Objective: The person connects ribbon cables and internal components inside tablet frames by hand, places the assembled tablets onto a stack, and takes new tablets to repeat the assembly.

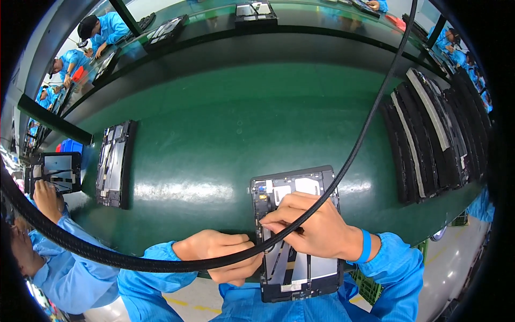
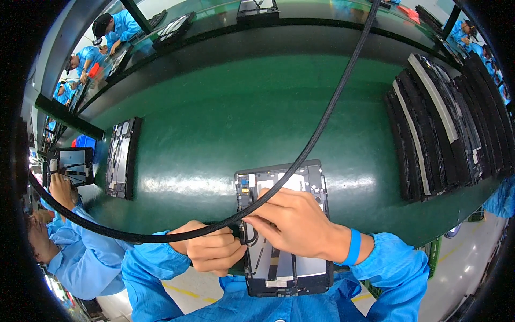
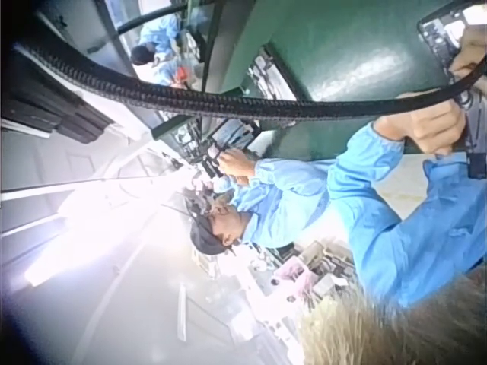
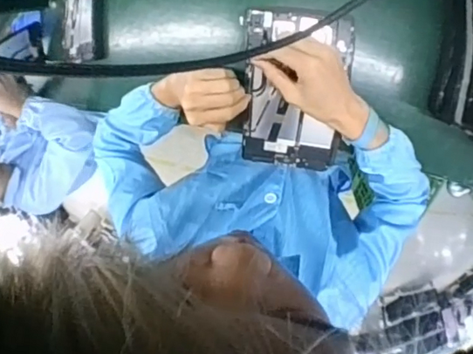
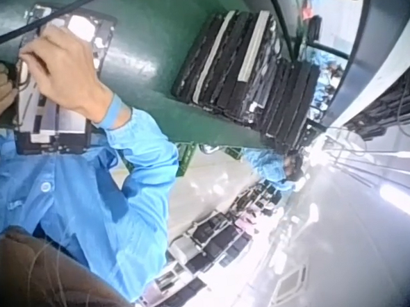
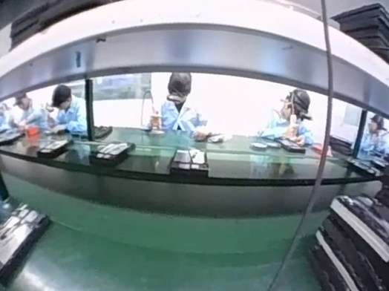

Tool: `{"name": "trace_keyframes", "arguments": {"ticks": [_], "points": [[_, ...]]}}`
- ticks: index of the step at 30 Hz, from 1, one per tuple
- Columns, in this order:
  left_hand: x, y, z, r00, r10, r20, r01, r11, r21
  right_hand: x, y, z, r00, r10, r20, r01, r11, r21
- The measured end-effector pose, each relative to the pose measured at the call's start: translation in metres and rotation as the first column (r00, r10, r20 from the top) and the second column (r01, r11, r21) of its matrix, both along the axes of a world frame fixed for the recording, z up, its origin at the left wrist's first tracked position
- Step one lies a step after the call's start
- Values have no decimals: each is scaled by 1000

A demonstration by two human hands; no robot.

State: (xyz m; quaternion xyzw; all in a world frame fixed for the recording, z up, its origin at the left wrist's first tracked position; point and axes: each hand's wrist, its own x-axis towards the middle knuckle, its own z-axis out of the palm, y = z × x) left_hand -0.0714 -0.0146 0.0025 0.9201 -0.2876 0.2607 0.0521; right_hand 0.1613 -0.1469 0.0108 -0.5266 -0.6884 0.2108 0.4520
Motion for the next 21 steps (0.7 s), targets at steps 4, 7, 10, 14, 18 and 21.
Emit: {"name": "trace_keyframes", "arguments": {"ticks": [4,7,10,14,18,21], "points": [[10,5,5,993,-104,49,106,994,-31,2,1,3,1000,12,11,-12,999,-36],[9,4,3,991,-117,67,120,992,-34,1,0,0,1000,7,19,-6,999,-43],[8,4,4,996,-88,23,90,994,-65,1,-1,0,999,-4,32,5,999,-33],[1,1,6,995,-10,-101,-10,981,-195,1,-1,0,999,-9,37,10,999,-32],[3,1,9,995,-5,-100,-18,973,-231,1,0,1,1000,-3,16,4,999,-51],[9,2,6,995,-35,-92,14,976,-219,4,1,6,1000,14,21,-12,995,-96]]}}
